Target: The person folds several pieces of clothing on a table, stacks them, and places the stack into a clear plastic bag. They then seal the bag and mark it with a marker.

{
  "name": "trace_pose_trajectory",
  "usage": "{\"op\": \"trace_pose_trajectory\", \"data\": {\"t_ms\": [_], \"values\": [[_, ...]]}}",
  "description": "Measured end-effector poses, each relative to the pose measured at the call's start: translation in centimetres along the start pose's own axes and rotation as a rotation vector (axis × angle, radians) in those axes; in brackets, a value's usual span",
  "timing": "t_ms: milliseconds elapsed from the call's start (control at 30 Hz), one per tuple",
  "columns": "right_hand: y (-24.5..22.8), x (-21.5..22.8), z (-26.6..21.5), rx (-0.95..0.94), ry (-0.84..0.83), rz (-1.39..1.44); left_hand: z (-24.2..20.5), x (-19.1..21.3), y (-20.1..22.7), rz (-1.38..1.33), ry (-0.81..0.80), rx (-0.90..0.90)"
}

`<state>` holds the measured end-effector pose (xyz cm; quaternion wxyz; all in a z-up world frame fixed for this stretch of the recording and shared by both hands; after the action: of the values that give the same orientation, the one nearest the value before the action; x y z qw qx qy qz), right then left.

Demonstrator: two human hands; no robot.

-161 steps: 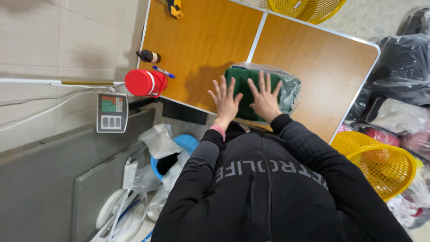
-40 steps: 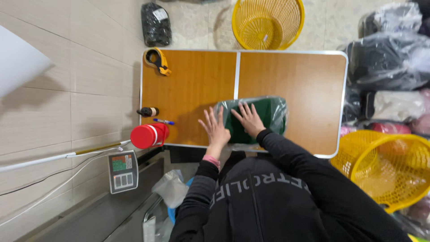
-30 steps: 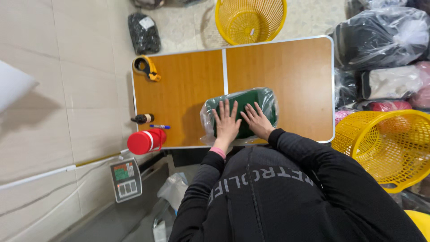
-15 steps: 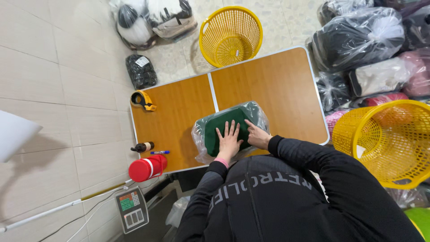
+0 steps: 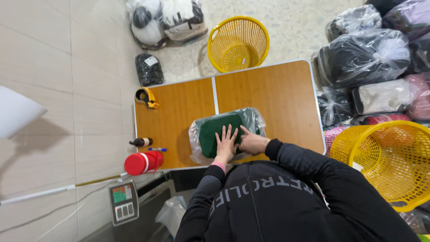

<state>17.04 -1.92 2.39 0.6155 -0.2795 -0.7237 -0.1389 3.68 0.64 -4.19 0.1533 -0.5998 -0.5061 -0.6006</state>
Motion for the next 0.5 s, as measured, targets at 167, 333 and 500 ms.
{"op": "trace_pose_trajectory", "data": {"t_ms": [167,333,500], "values": [[1.9,2.7,-1.1,-0.075,0.072,0.091,-1.7,-0.4,1.0,-0.225,0.127,-0.068],[4.6,4.7,-2.1,-0.155,0.163,0.154,-3.4,-0.7,1.4,-0.377,0.136,0.038],[7.5,6.6,-3.5,-0.307,0.365,0.267,-4.8,0.8,1.9,-0.433,0.241,-0.004]]}}
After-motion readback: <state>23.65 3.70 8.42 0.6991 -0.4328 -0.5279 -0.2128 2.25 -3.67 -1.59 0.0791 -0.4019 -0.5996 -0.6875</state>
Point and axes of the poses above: each hand's wrist, its own z-axis towards the middle knuckle, its own x-axis out of the back of the hand, y = z × x, the point moved 5 cm from there along z, towards the middle knuckle, and after that the axes turned 11 degrees about -z, right-handed, at the moved point
